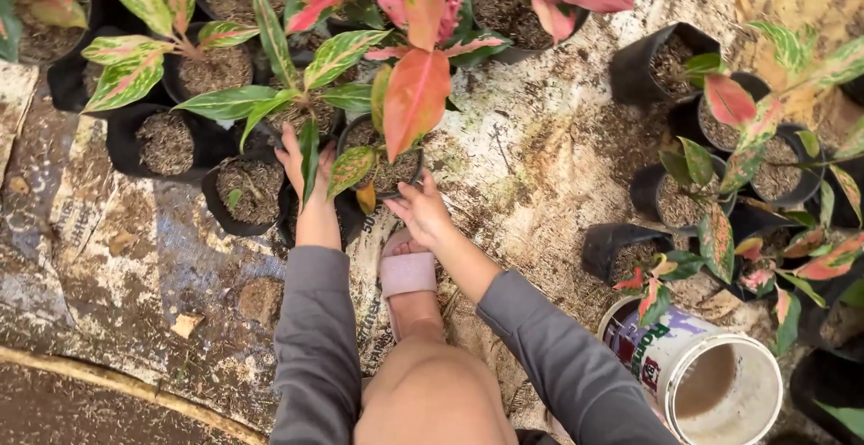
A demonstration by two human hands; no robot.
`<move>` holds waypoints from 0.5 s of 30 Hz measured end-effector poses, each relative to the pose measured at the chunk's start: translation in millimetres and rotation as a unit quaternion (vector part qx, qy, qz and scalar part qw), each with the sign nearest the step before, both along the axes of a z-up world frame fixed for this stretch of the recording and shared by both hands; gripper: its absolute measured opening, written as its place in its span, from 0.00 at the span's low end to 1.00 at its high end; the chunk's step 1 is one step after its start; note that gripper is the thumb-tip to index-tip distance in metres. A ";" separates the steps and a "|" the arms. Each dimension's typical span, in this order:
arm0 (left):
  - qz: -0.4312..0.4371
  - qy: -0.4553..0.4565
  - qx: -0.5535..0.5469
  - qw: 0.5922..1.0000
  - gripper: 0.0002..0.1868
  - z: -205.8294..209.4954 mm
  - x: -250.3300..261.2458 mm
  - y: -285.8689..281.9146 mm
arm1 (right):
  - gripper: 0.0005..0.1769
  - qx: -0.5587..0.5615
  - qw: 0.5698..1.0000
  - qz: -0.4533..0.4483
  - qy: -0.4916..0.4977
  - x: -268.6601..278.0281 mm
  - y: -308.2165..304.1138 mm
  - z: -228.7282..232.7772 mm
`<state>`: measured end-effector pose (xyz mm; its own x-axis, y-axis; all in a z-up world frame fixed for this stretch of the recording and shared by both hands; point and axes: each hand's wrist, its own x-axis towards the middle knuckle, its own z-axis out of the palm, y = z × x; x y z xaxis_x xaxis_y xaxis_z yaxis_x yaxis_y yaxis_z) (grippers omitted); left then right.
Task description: Cleaning the leaves of various potted plants using a wet cloth and a bucket of water.
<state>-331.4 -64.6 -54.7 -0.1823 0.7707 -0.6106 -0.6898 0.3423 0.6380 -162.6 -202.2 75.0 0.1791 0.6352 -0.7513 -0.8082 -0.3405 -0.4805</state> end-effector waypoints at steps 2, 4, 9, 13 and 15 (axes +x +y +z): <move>-0.048 0.014 -0.028 0.998 0.65 6.2 -1.9 12.8 | 0.36 -0.002 1.000 0.002 0.000 2.9 -3.0 -8.7; -0.004 0.012 -0.059 0.998 0.55 31.3 2.4 9.4 | 0.35 -0.001 1.000 0.004 -0.002 2.6 -4.0 -8.5; -0.021 0.208 -0.094 0.973 0.34 53.7 31.9 2.9 | 0.34 0.002 1.000 -0.005 0.006 3.7 -4.1 -18.3; 0.062 0.145 -0.103 0.982 0.33 154.7 69.6 -10.7 | 0.36 -0.007 1.000 -0.011 0.004 4.4 -2.6 -14.4; 0.080 0.214 -0.073 0.971 0.33 163.8 82.1 -19.6 | 0.37 -0.008 1.000 -0.016 0.007 3.6 0.0 -6.6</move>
<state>-249.3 -84.2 109.1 -0.5543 0.6216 -0.5536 -0.4242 0.3612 0.8304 -159.1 -202.2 68.4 0.1880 0.6179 -0.7635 -0.8253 -0.3221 -0.4638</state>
